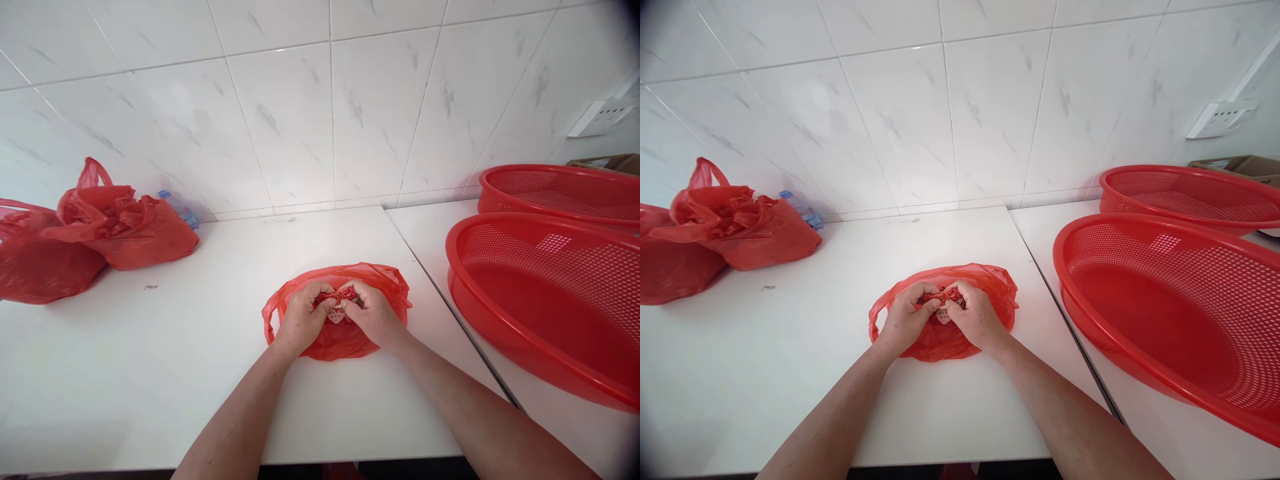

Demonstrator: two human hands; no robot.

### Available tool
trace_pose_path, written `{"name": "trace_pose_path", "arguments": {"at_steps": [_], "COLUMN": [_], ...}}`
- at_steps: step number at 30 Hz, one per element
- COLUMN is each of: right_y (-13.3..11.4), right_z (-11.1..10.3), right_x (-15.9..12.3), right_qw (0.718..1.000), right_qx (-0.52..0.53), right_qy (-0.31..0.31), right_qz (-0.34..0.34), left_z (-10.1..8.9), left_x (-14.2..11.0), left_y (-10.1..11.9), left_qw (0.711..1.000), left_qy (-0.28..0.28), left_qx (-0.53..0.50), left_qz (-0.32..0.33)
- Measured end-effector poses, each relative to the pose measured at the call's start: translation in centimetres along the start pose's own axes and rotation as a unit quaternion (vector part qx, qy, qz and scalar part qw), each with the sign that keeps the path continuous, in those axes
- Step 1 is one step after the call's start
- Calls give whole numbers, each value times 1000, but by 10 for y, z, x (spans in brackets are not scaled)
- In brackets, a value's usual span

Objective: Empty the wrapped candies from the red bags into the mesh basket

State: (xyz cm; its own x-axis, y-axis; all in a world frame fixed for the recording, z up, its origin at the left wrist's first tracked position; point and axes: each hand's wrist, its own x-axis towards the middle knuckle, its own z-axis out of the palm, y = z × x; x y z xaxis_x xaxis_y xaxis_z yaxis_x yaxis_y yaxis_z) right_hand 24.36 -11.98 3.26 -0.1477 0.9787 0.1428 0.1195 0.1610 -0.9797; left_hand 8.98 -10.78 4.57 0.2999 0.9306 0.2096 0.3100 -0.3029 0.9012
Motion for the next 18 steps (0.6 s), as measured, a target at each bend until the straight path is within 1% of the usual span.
{"name": "trace_pose_path", "arguments": {"at_steps": [4, 7, 10, 18], "right_y": [-1, -1, 0, 0], "right_z": [1, 2, 1, -3], "right_x": [0, 0, 1, 1], "right_qw": [1000, 1000, 1000, 995], "right_qx": [0, 9, 20, 70], "right_qy": [4, -2, -16, -73], "right_qz": [1, -3, -1, -1], "left_z": [-1, -2, -3, -5], "left_x": [0, 0, 0, 0], "left_y": [-1, -1, 1, 0], "left_qw": [999, 999, 1000, 999], "left_qy": [-18, -15, -4, -25], "left_qx": [-31, -35, -27, -32], "left_qz": [2, 6, 10, 30]}}
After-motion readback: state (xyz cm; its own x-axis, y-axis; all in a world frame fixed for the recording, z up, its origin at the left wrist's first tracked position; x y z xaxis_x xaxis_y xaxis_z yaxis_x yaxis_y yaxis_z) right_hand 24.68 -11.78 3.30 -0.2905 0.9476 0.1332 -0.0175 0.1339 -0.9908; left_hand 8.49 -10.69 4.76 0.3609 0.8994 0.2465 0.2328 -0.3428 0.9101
